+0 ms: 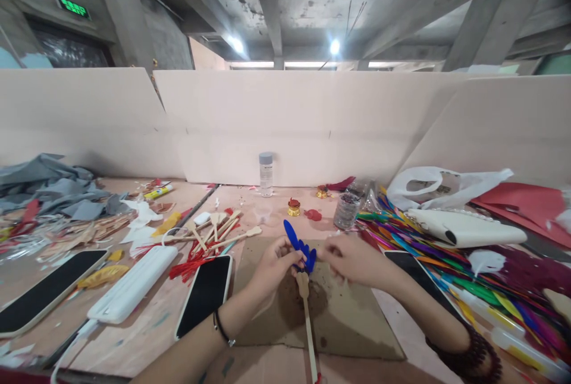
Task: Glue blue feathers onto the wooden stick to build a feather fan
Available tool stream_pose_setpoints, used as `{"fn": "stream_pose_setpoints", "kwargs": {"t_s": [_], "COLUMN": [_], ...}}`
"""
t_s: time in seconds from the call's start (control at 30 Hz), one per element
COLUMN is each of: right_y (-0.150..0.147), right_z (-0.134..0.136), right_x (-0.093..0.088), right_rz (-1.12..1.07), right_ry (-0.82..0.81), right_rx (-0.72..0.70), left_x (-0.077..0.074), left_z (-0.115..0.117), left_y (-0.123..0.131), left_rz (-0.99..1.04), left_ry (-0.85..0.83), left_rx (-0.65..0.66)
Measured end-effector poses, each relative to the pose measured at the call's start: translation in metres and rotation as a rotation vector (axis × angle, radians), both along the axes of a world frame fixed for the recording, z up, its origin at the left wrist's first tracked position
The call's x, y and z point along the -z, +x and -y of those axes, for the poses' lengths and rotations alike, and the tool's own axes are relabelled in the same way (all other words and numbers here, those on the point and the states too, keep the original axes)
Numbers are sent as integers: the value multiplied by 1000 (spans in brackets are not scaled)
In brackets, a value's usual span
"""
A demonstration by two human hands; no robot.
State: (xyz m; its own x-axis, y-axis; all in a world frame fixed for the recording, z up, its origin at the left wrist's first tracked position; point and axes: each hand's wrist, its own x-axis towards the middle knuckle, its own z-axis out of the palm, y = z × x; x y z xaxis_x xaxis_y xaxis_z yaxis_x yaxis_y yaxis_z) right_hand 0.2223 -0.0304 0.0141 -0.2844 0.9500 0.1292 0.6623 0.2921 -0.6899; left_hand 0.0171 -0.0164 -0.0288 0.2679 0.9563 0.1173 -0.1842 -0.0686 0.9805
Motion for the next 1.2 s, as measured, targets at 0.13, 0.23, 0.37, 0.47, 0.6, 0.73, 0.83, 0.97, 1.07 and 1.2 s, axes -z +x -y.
{"fn": "stream_pose_setpoints", "kwargs": {"t_s": [0.13,0.23,0.37,0.47,0.6,0.73,0.83,0.97,1.07,1.2], "right_y": [-30,-52,-57,-49,-40,-37,-36,-37,-39,-42], "right_z": [22,31,25,15,15,25,28,26,23,21], "right_x": [25,44,55,49,40,45,53,60,67,76], "right_rz": [197,264,230,133,-35,-186,-232,-216,-149,-16], "right_ry": [25,47,59,87,136,166,181,178,154,137], "right_rx": [-19,-13,3,66,110,129,139,167,181,153], "left_x": [-1,0,-9,-24,-40,-43,-43,-43,-41,-34], "left_z": [-5,-10,-17,-19,-17,-12,-6,-1,-3,-8], "left_y": [-3,-5,-13,-24,-35,-33,-27,-24,-26,-26], "left_rz": [62,104,185,268,337,332,311,294,304,299], "left_ry": [-36,-51,-45,-7,33,18,9,7,-3,-25], "left_rx": [-111,-184,-258,-281,-287,-225,-178,-173,-199,-207]}}
